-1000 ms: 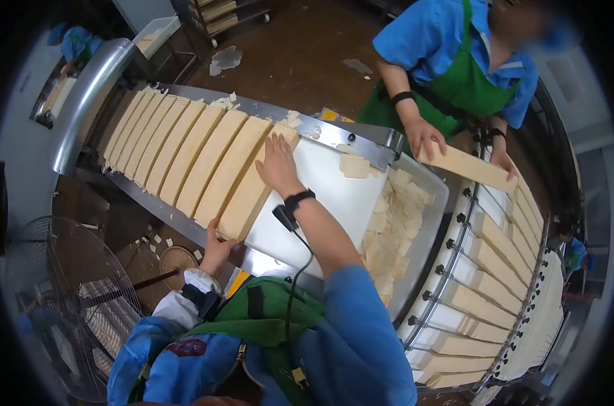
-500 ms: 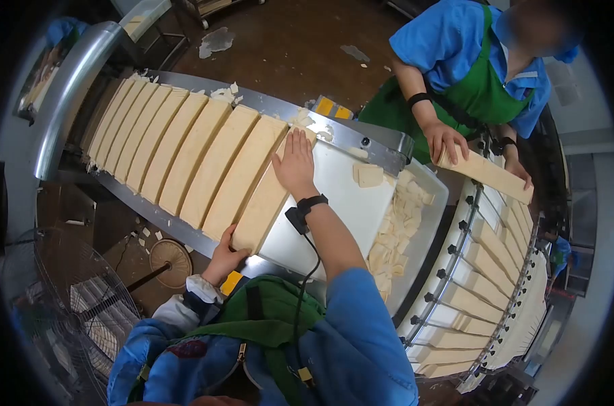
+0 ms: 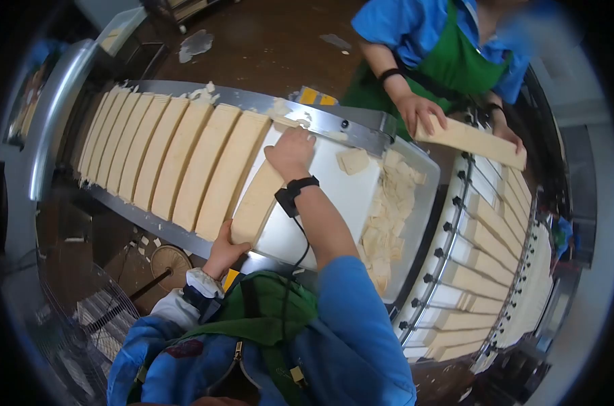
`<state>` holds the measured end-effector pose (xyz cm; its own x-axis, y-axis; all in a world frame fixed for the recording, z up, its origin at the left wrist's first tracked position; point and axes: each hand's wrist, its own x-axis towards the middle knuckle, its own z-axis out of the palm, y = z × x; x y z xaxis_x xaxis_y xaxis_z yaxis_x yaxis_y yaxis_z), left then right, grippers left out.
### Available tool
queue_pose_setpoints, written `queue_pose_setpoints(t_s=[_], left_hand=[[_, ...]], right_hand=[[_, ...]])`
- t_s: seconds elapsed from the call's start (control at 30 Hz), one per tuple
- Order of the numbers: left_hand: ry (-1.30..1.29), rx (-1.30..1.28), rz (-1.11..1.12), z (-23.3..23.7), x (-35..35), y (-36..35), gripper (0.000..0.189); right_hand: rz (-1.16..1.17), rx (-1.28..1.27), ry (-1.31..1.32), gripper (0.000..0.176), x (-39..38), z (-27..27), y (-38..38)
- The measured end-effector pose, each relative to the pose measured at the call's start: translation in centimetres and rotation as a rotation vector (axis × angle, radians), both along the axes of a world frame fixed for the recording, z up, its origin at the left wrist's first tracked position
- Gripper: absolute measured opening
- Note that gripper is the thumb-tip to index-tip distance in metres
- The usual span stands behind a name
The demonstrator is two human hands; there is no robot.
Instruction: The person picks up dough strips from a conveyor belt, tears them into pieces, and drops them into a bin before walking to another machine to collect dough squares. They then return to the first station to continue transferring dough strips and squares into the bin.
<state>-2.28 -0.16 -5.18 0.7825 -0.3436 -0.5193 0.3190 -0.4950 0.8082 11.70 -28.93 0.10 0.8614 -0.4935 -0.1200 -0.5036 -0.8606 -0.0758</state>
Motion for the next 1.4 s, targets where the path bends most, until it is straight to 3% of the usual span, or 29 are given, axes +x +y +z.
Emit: queue_pose_setpoints(t_s=[0.17,0.27,0.3,0.33,0.4,0.43,0.47,0.5,0.57,0.67,0.77,0.83,0.9,0.97,1.07,1.17,1.2,1.3,1.4], left_hand=[[-0.223,0.073,-0.333,3.3,0.6,-3.0,0.088],[-0.381,0.211,-0.53,5.2,1.2,-4.7,0.082],[-0.336,0.255,-0.588,5.9,1.7,-5.2,0.082],[-0.341,0.139,-0.565,4.8,2.0,-5.1,0.086],[-0.387,0.199,-0.621,4.4,2.5,-5.5,0.094],[-0.452,0.251,-0.654,3.4,2.8,-5.7,0.095],[-0.46,0.289,-0.665,3.2,2.6,-6.4,0.094],[-0.548,0.352,-0.685,1.4,2.8,-6.3,0.087],[-0.508,0.201,-0.7,3.1,1.9,-8.0,0.077],[-0.567,0.209,-0.793,5.8,-0.3,-12.1,0.071],[-0.68,0.058,-0.913,9.5,-5.5,-18.7,0.071],[-0.669,-0.088,-1.004,12.7,-10.2,-23.1,0.073],[-0.583,-0.188,-1.038,14.0,-14.5,-26.5,0.076],[-0.594,-0.301,-1.059,14.7,-18.7,-29.9,0.078],[-0.57,-0.325,-1.088,16.3,-24.1,-34.6,0.08],[-0.61,-0.278,-1.1,17.5,-27.6,-37.5,0.074],[-0.64,-0.267,-1.104,17.7,-28.5,-38.5,0.071],[-0.527,-0.344,-1.052,16.3,-30.6,-40.5,0.06],[-0.35,-0.291,-0.987,16.2,-32.8,-41.4,0.047]], right_hand=[[-0.309,0.041,-0.005,0.079,-12.2,1.4,-7.3],[-0.533,0.402,0.007,0.099,-20.7,3.4,-9.4],[-0.505,0.484,0.03,0.108,-23.1,4.2,-9.4],[-0.487,0.564,0.049,0.118,-25.1,4.7,-8.8],[-0.152,0.531,-0.241,0.127,-29.1,1.6,-7.6],[0.036,0.409,-0.355,0.092,-30.1,2.4,-6.3],[-0.065,0.303,-0.303,0.075,-30.4,1.5,-4.7],[-0.159,0.203,-0.248,0.059,-30.5,0.5,-3.6],[-0.301,0.12,-0.25,0.044,-32.1,0.8,-3.1],[-0.452,0.175,-0.289,0.047,-37.8,3.8,-4.3],[-0.561,0.12,-0.404,0.052,-46.8,6.9,-7.1],[-0.586,-0.028,-0.457,0.06,-53.3,9.0,-10.5],[-0.658,0.013,-0.349,0.062,-59.1,12.4,-14.6],[-0.676,0.167,-0.326,0.064,-64.3,13.7,-19.7],[-0.544,0.415,-0.4,0.07,-71.3,10.2,-27.4],[-0.834,0.811,-0.468,0.069,-74.3,10.3,-30.7],[-0.976,0.857,-0.577,0.068,-75.2,7.8,-32.1],[-1.277,0.378,-0.446,0.074,-75.6,3.4,-36.5],[-1.319,0.338,-0.36,0.09,-74.4,6.5,-35.3]])
